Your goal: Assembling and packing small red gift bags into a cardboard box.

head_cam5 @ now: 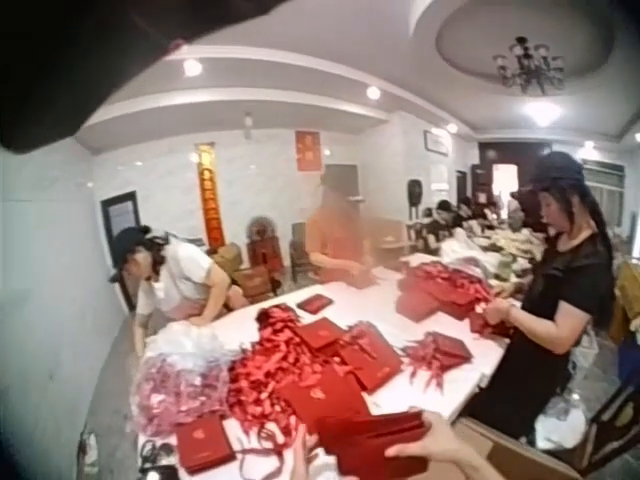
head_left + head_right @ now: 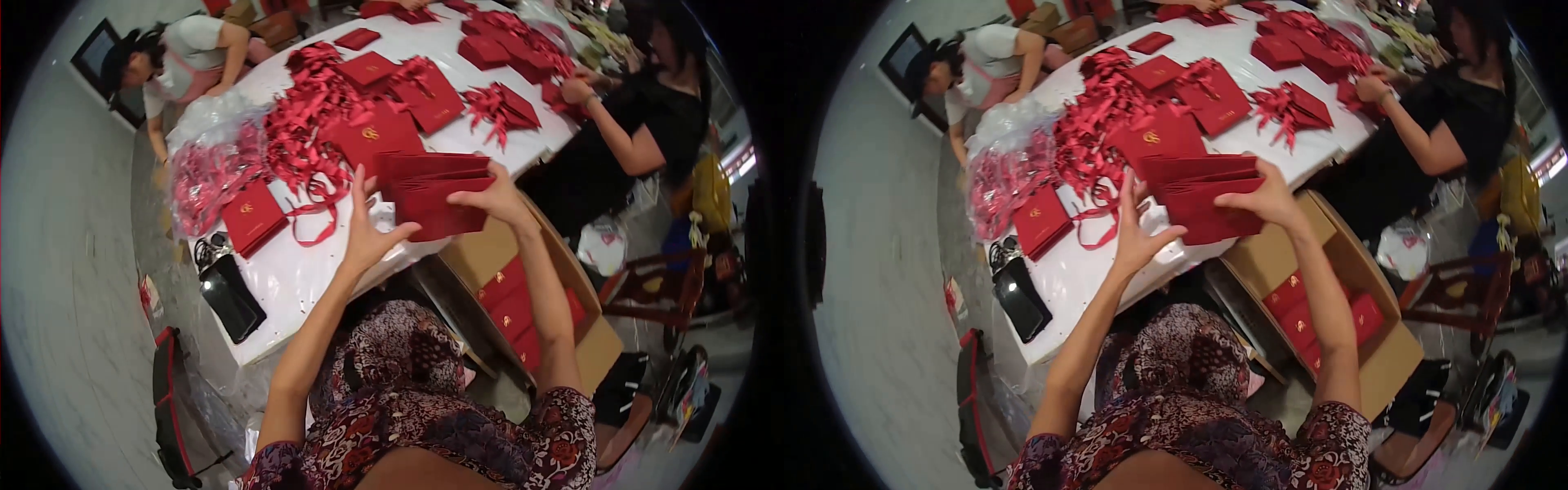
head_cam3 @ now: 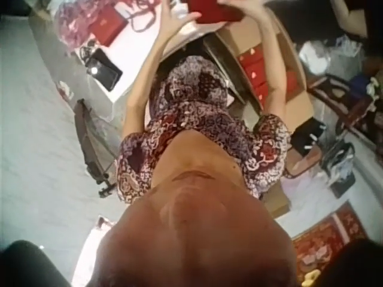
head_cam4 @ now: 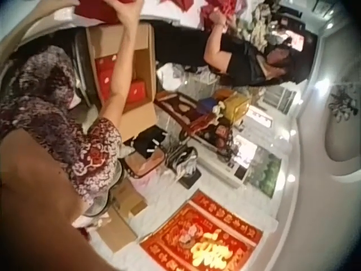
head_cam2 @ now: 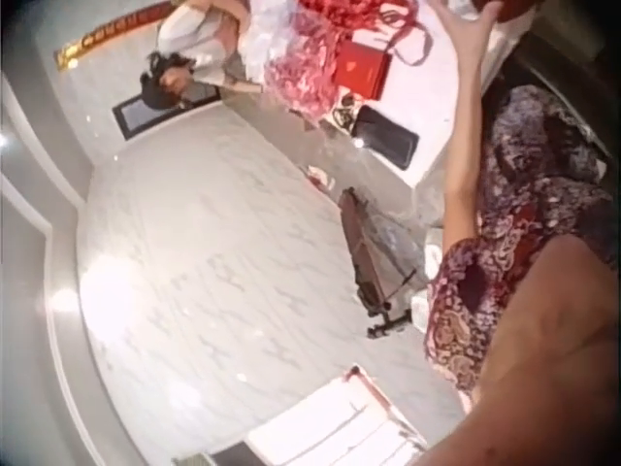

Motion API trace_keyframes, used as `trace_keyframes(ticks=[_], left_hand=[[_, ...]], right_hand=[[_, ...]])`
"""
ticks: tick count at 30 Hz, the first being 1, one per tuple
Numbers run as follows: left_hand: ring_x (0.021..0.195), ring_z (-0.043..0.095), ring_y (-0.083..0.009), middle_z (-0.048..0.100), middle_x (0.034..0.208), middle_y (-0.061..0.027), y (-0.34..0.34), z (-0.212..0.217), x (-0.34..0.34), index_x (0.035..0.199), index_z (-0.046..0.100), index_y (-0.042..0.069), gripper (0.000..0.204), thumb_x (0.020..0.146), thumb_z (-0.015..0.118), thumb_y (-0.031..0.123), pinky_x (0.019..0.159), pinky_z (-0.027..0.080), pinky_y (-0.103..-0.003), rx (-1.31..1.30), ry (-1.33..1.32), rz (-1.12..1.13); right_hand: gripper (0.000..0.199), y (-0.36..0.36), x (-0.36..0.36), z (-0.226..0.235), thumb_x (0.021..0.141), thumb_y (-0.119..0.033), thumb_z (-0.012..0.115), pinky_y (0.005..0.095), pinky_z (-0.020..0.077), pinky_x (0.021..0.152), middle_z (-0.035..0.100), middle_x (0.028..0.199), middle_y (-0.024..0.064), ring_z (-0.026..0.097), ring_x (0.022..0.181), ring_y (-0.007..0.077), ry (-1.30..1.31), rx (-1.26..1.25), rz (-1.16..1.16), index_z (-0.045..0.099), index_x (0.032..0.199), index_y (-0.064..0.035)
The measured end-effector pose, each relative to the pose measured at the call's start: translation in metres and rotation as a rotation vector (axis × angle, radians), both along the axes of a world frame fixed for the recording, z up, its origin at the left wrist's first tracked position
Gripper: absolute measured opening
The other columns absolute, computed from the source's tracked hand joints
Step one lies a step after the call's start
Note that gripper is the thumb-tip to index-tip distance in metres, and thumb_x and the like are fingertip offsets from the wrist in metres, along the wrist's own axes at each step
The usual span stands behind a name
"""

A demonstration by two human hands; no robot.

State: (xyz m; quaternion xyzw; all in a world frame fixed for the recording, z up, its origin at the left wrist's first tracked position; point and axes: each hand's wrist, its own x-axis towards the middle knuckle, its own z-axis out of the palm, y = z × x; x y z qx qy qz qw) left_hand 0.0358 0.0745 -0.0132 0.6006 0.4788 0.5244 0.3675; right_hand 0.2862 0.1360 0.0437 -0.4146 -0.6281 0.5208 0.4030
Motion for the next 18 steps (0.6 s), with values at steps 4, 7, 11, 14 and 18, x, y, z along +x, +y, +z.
trace_keyframes(ticks=[4, 7, 11, 14, 18], left_hand=[[0.114, 0.055, -0.0274, 0.053, 0.126, -0.0148, -0.008, 0.003, -0.075, 0.150, 0.026, 0.002, 0.108, 0.066, 0.090, 0.022, 0.096, 0.046, -0.038, 0.066, 0.051, 0.201], [0.109, 0.056, -0.0261, 0.051, 0.122, -0.0133, -0.026, -0.030, -0.113, 0.144, 0.034, 0.000, 0.099, 0.065, 0.090, 0.021, 0.093, 0.048, -0.038, 0.117, 0.251, 0.368], [0.111, 0.054, -0.0274, 0.041, 0.134, -0.0168, -0.044, -0.043, -0.113, 0.145, 0.031, -0.001, 0.107, 0.062, 0.091, 0.028, 0.094, 0.049, -0.040, -0.120, 0.087, 0.299], [0.121, 0.049, -0.0349, 0.037, 0.138, -0.0248, -0.050, -0.048, -0.107, 0.147, 0.022, -0.003, 0.115, 0.062, 0.091, 0.033, 0.101, 0.045, -0.043, -0.168, 0.204, 0.230], [0.121, 0.050, -0.0367, 0.042, 0.136, -0.0253, -0.043, -0.055, -0.108, 0.144, 0.022, -0.006, 0.112, 0.063, 0.090, 0.030, 0.105, 0.042, -0.044, -0.112, 0.235, 0.210]], right_hand=[[0.066, 0.021, -0.092, -0.017, 0.065, -0.008, 0.091, 0.0302, 0.0501, 0.092, 0.067, 0.110, 0.0051, 0.062, 0.102, 0.0129, 0.069, -0.055, 0.169, 0.058, 0.121, 0.0004], [0.063, 0.017, -0.136, -0.040, 0.070, 0.003, 0.084, 0.0311, 0.0608, 0.070, 0.067, 0.104, 0.0090, 0.068, 0.087, 0.0176, 0.130, -0.136, 0.236, 0.052, 0.124, -0.0013], [0.066, 0.006, -0.139, -0.058, 0.069, 0.003, 0.084, 0.0334, 0.0594, 0.078, 0.067, 0.109, 0.0119, 0.068, 0.094, 0.0197, 0.171, -0.306, 0.300, 0.051, 0.126, 0.0000], [0.070, 0.009, -0.131, -0.088, 0.066, -0.003, 0.087, 0.0335, 0.0537, 0.090, 0.067, 0.112, 0.0101, 0.064, 0.104, 0.0193, 0.106, -0.055, 0.380, 0.051, 0.126, 0.0001], [0.076, 0.004, -0.133, -0.101, 0.066, -0.008, 0.088, 0.0330, 0.0478, 0.098, 0.065, 0.116, 0.0080, 0.060, 0.111, 0.0180, 0.085, -0.183, 0.353, 0.048, 0.130, -0.0001]])
